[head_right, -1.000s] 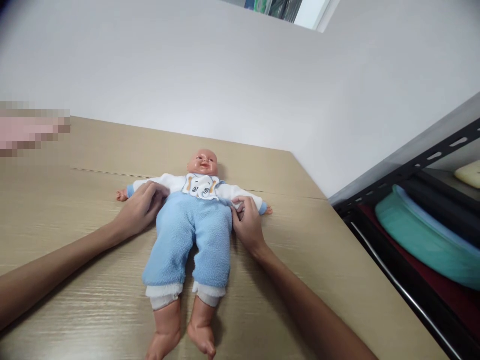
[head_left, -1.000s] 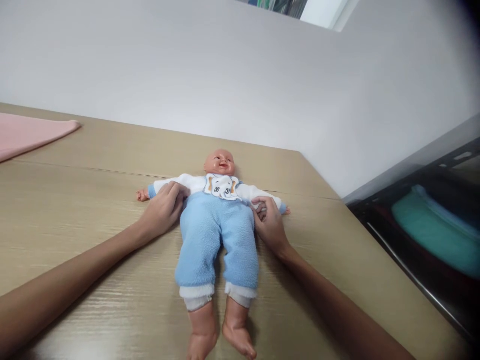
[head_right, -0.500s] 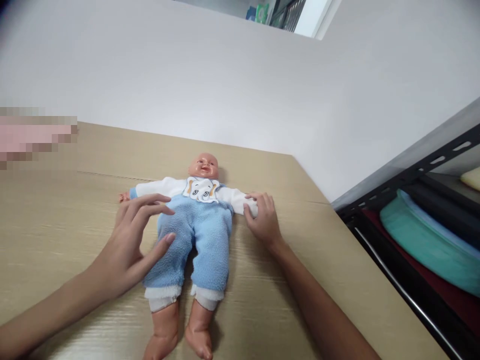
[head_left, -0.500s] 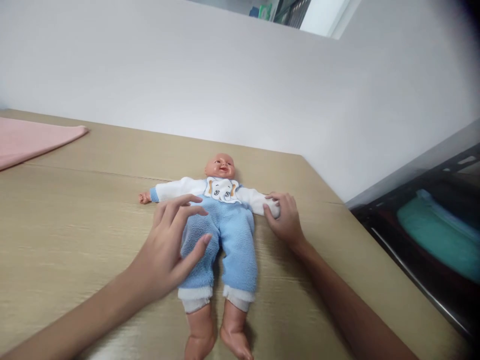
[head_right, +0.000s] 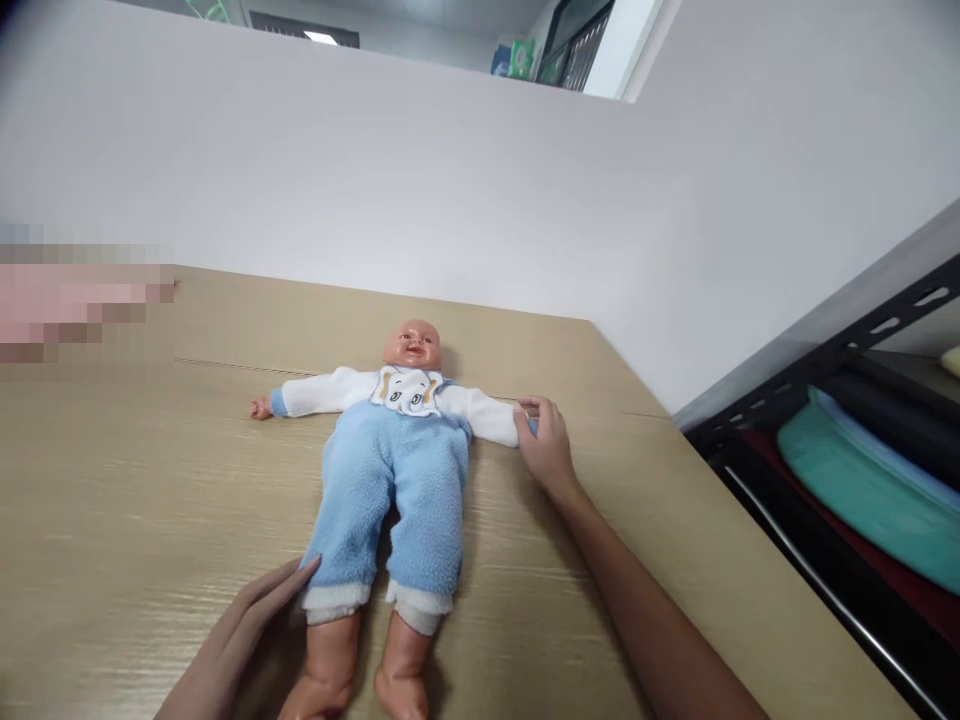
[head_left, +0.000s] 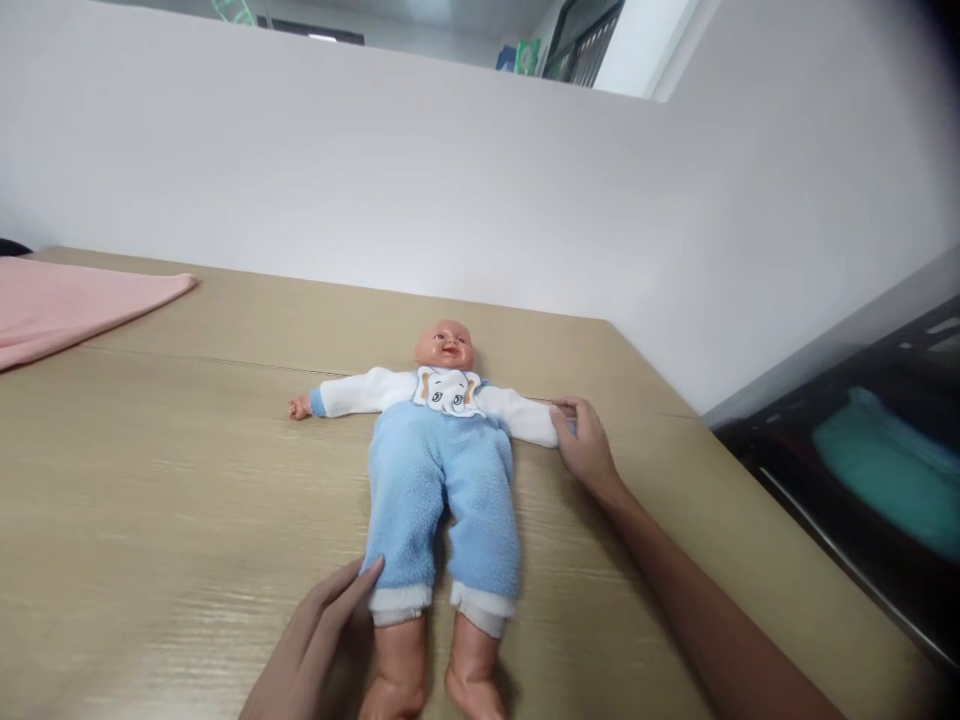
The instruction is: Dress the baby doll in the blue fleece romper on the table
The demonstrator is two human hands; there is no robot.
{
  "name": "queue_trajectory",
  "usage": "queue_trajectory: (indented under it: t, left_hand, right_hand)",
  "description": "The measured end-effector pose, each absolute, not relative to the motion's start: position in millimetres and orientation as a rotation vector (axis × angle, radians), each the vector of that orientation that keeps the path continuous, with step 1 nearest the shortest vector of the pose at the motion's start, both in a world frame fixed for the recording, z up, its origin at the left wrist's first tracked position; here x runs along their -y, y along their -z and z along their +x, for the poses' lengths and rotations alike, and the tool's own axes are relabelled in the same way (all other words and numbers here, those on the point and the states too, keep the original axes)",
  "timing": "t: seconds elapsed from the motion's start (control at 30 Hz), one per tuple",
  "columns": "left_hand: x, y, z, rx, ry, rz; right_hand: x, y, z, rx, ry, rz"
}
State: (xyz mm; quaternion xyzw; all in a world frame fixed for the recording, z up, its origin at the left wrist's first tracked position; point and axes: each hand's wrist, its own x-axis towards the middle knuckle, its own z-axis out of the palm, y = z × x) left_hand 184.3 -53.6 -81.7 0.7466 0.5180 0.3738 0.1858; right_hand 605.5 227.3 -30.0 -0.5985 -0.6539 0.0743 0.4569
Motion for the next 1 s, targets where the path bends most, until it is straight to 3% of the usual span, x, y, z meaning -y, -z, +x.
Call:
queue_trajectory:
  t: [0.17,0.47,0.57,0.8,1.0]
  left_hand:
    - [59,48,182,-1.475,-1.062,2.221]
    - [52,39,190,-1.603,-1.094,2.245]
    - [37,11,201,-1.389,-1.251,2.305]
    - [-73,-55,248,-1.073,-1.226,2.474]
    - [-200,-75,299,-1.029,-0.816,2.562]
  right_hand:
    - [-224,22,607,1.610,-0.239,-1.546]
    - [-216,-17,634,1.949,-0.492,-1.457]
    - [-211,-24,638,2.064,-0.638,-1.376]
    - [-202,-42,631,1.902,-0.857,-1.317]
    - [-201,-58,606,1.706,-0.662,-1.269]
